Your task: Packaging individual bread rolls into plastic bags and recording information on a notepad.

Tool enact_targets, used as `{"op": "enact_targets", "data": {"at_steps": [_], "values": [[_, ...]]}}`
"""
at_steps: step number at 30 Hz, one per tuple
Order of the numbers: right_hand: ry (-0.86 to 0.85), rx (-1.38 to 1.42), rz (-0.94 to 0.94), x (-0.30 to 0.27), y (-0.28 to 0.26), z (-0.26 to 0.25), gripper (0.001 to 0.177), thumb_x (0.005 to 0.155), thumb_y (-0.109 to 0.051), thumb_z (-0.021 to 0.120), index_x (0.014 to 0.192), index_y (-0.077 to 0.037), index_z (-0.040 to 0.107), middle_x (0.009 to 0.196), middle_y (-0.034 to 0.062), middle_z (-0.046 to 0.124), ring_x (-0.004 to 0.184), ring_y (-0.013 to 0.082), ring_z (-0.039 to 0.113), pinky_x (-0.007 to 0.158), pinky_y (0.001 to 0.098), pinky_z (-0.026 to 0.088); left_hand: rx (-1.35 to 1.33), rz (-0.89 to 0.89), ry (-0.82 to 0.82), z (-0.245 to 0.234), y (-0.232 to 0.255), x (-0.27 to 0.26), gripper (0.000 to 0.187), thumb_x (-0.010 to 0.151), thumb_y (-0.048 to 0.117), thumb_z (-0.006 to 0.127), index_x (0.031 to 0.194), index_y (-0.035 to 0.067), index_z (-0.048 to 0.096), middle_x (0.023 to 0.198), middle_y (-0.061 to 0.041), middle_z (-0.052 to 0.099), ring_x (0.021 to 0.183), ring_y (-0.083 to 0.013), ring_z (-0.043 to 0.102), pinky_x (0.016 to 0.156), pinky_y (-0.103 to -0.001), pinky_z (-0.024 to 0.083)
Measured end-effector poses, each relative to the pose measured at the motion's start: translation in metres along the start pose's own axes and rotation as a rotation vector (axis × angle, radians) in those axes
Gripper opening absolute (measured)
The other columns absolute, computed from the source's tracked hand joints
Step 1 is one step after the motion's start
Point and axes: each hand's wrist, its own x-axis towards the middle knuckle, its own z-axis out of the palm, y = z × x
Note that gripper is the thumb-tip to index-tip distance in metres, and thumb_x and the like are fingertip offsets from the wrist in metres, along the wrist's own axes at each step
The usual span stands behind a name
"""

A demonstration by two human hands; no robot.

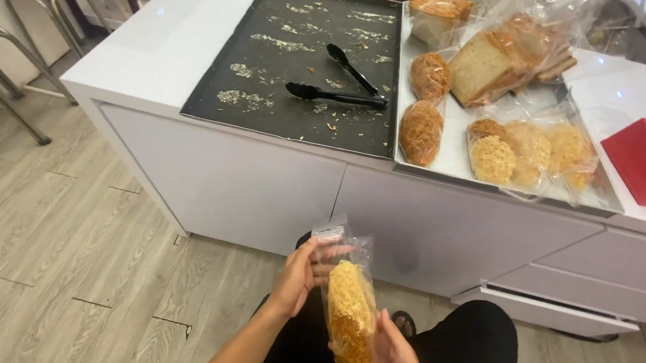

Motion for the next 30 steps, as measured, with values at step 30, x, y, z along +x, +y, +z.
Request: {"op": "enact_targets", "data": {"at_steps": [30], "values": [[-0.075,-0.099,-0.001,-0.001,0.019,0.046,0.062,0.105,-0.041,0.033,0.149,-0.003,0.056,0.144,0.0245,0.064,0.129,0.04,0.059,0.106,0.0547,0.045,-0.093,0.084,0.218,-0.022,-0.024,-0.092,0.099,0.09,0.073,0.011,0.146,0.006,0.06,0.143,-0.018,0.068,0.13,-0.0316,0.064,0.102,-0.045,0.052]]}}
